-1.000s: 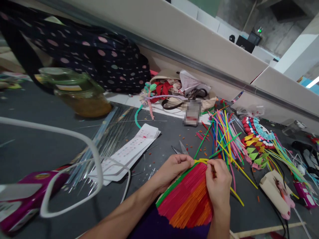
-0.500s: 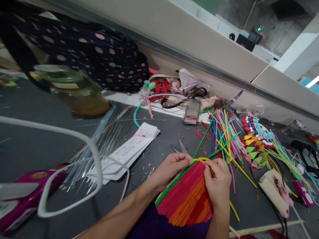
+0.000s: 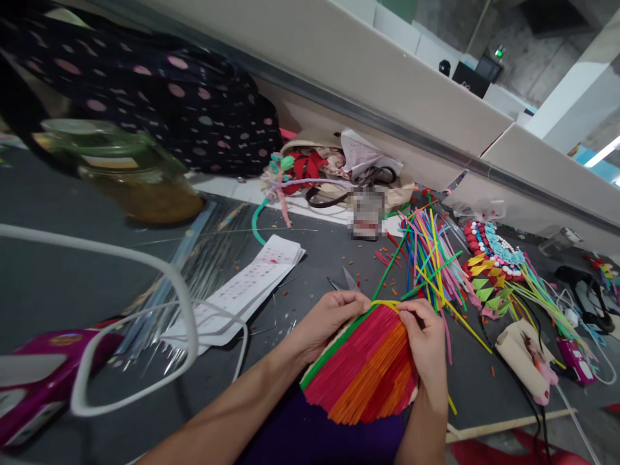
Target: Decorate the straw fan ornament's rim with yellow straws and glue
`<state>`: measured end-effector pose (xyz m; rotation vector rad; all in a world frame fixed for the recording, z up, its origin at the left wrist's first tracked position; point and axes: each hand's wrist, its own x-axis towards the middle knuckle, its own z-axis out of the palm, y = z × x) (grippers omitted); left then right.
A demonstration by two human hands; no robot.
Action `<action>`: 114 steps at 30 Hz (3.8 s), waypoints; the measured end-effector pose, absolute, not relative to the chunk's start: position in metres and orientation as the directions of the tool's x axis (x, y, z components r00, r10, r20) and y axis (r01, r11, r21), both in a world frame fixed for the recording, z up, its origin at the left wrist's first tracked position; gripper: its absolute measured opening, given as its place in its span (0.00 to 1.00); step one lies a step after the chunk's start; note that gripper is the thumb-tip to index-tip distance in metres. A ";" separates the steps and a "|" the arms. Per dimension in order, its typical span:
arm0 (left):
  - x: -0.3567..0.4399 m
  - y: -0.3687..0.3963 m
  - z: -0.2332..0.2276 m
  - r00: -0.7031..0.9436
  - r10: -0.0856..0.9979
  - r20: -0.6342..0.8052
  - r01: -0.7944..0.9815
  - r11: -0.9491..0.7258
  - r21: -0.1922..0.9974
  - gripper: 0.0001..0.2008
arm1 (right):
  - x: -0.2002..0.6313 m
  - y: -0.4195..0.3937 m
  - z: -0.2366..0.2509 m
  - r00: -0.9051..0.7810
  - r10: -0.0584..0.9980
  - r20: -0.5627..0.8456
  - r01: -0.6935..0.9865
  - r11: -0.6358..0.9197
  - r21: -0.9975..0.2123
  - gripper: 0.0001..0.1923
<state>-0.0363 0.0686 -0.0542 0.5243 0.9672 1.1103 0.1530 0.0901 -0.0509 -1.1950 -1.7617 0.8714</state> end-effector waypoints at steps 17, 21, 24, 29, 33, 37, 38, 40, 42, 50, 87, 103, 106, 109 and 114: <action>-0.036 0.072 -0.061 0.132 0.923 -0.361 -0.539 0.373 0.755 0.10 | 0.153 0.100 -0.063 -0.184 0.980 -0.073 0.125 -0.051 -0.991 0.08; -0.036 0.072 -0.061 0.138 0.922 -0.362 -0.548 0.375 0.748 0.11 | 0.152 0.100 -0.063 -0.179 0.982 -0.067 0.108 -0.048 -0.993 0.07; -0.036 0.072 -0.058 0.134 0.925 -0.357 -0.552 0.369 0.748 0.10 | 0.153 0.100 -0.065 -0.184 0.980 -0.073 0.086 -0.058 -0.995 0.07; -0.037 0.072 -0.055 0.119 0.922 -0.368 -0.559 0.368 0.743 0.10 | 0.154 0.100 -0.066 -0.203 0.973 -0.106 0.077 -0.092 -0.993 0.09; -0.038 0.072 -0.056 0.126 0.916 -0.381 -0.552 0.384 0.740 0.11 | 0.153 0.101 -0.067 -0.205 0.971 -0.120 0.063 -0.109 -0.992 0.09; -0.038 0.073 -0.059 0.131 0.915 -0.382 -0.543 0.389 0.744 0.11 | 0.153 0.101 -0.067 -0.195 0.974 -0.115 0.064 -0.104 -0.992 0.09; -0.038 0.074 -0.060 0.131 0.915 -0.383 -0.541 0.389 0.746 0.11 | 0.153 0.102 -0.067 -0.190 0.975 -0.111 0.064 -0.100 -0.993 0.08; -0.038 0.074 -0.061 0.129 0.914 -0.384 -0.538 0.390 0.747 0.11 | 0.153 0.102 -0.066 -0.184 0.978 -0.101 0.065 -0.091 -0.994 0.08; -0.038 0.074 -0.062 0.129 0.914 -0.385 -0.541 0.391 0.745 0.11 | 0.154 0.101 -0.066 -0.182 0.979 -0.092 0.069 -0.081 -0.994 0.09; -0.038 0.074 -0.060 0.128 0.911 -0.391 -0.549 0.394 0.737 0.09 | 0.151 0.101 -0.061 -0.220 0.974 0.046 0.128 0.076 -0.989 0.09; -0.038 0.073 -0.060 0.162 0.913 -0.375 -0.551 0.399 0.733 0.08 | 0.146 0.096 -0.054 -0.408 0.894 0.185 0.239 0.300 -0.924 0.17; -0.042 0.076 -0.057 0.196 0.923 -0.332 -0.620 0.379 0.687 0.10 | 0.146 0.096 -0.051 -0.358 0.915 0.186 0.249 0.286 -0.925 0.13; -0.042 0.077 -0.057 0.201 0.924 -0.324 -0.637 0.375 0.674 0.12 | 0.145 0.096 -0.051 -0.359 0.915 0.183 0.251 0.283 -0.926 0.13; -0.042 0.076 -0.056 0.167 0.937 -0.306 -0.614 0.342 0.711 0.11 | 0.145 0.096 -0.050 -0.371 0.910 0.185 0.249 0.290 -0.924 0.14; -0.042 0.073 -0.053 0.192 0.926 -0.325 -0.616 0.372 0.695 0.12 | 0.144 0.096 -0.049 -0.397 0.896 0.199 0.239 0.310 -0.920 0.14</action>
